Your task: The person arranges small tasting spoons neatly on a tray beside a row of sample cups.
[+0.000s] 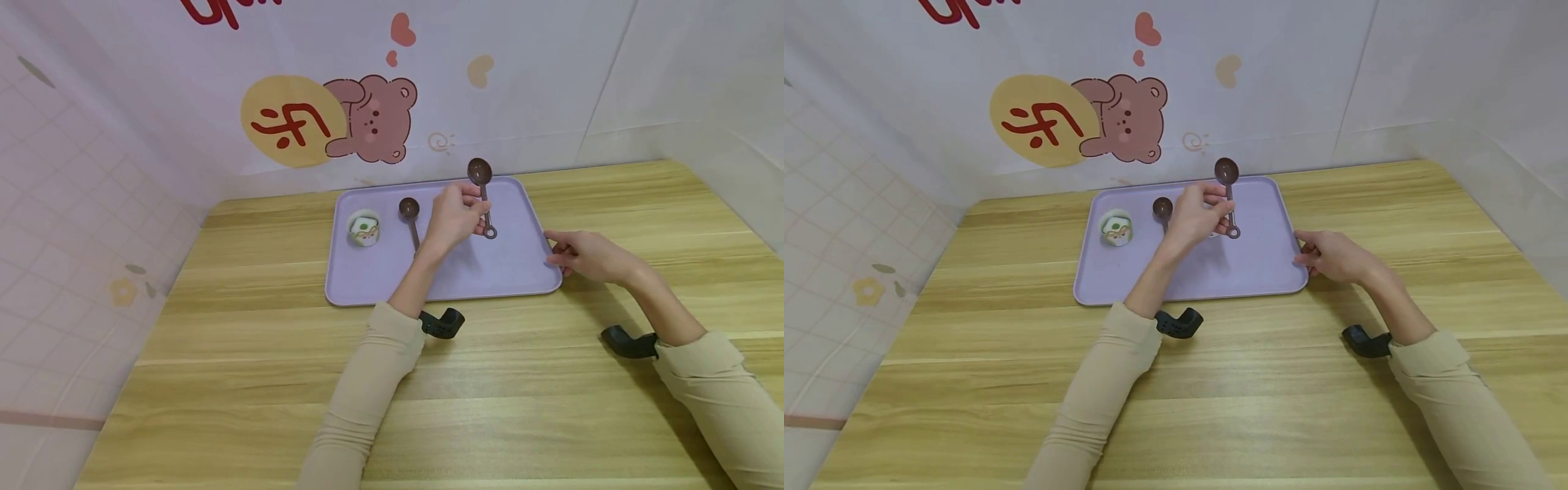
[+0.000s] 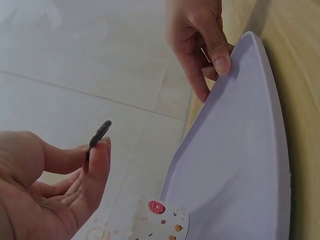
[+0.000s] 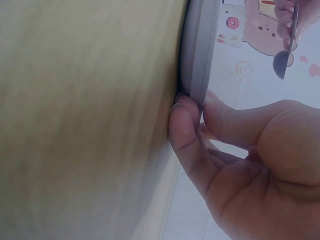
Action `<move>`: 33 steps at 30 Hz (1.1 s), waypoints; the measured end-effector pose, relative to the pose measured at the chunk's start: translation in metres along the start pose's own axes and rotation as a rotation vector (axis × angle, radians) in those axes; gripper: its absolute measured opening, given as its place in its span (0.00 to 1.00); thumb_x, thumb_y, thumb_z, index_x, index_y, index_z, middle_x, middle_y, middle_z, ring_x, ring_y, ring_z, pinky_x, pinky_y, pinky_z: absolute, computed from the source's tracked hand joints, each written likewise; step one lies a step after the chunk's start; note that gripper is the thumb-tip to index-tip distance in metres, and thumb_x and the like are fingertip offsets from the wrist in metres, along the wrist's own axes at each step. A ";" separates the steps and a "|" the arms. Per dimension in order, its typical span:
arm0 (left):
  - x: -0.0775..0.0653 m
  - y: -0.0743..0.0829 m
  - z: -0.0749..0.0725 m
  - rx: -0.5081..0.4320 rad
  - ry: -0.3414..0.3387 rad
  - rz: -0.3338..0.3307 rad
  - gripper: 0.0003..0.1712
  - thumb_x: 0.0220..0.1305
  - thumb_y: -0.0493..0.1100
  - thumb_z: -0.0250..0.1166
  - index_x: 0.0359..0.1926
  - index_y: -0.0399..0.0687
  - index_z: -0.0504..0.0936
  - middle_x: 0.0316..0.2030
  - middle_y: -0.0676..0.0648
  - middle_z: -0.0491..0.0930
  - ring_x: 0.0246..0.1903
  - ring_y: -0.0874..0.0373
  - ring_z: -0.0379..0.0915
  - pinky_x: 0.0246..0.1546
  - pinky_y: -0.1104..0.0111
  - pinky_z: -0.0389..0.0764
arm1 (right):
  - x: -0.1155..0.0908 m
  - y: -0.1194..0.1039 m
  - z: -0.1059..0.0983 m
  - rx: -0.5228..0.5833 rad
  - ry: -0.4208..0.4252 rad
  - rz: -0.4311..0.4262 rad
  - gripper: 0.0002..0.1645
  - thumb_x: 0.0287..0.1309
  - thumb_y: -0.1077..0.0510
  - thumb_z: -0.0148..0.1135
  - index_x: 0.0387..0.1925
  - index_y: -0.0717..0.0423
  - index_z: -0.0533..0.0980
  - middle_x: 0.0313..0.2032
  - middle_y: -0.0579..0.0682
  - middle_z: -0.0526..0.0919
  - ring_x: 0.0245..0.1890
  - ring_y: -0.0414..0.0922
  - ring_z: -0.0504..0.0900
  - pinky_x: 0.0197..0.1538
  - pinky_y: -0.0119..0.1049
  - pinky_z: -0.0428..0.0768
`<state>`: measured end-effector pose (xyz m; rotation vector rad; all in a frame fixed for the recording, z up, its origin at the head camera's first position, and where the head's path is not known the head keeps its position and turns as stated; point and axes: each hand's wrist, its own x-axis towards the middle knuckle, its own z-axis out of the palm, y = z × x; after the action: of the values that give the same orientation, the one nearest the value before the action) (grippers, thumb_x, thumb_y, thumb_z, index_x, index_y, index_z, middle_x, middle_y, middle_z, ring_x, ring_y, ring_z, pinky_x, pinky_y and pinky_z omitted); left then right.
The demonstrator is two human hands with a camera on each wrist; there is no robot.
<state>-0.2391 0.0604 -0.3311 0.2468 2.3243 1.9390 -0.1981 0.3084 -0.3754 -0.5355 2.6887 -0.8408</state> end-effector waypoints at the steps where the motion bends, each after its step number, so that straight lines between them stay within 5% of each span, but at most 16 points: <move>1: 0.000 0.000 0.001 0.002 0.002 -0.002 0.11 0.66 0.30 0.66 0.49 0.29 0.78 0.32 0.42 0.85 0.16 0.62 0.74 0.22 0.70 0.83 | 0.000 0.000 0.000 0.000 0.000 -0.001 0.34 0.69 0.69 0.58 0.68 0.84 0.55 0.37 0.59 0.83 0.29 0.45 0.82 0.33 0.34 0.82; 33: 0.006 -0.013 0.025 0.058 0.032 -0.036 0.11 0.67 0.31 0.66 0.48 0.31 0.78 0.33 0.41 0.86 0.14 0.63 0.73 0.19 0.72 0.82 | 0.000 -0.001 0.000 -0.018 0.001 0.007 0.35 0.70 0.68 0.58 0.68 0.83 0.56 0.37 0.59 0.84 0.30 0.46 0.82 0.34 0.35 0.82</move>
<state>-0.2416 0.0831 -0.3482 0.1786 2.3910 1.8744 -0.1979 0.3076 -0.3750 -0.5287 2.7002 -0.8162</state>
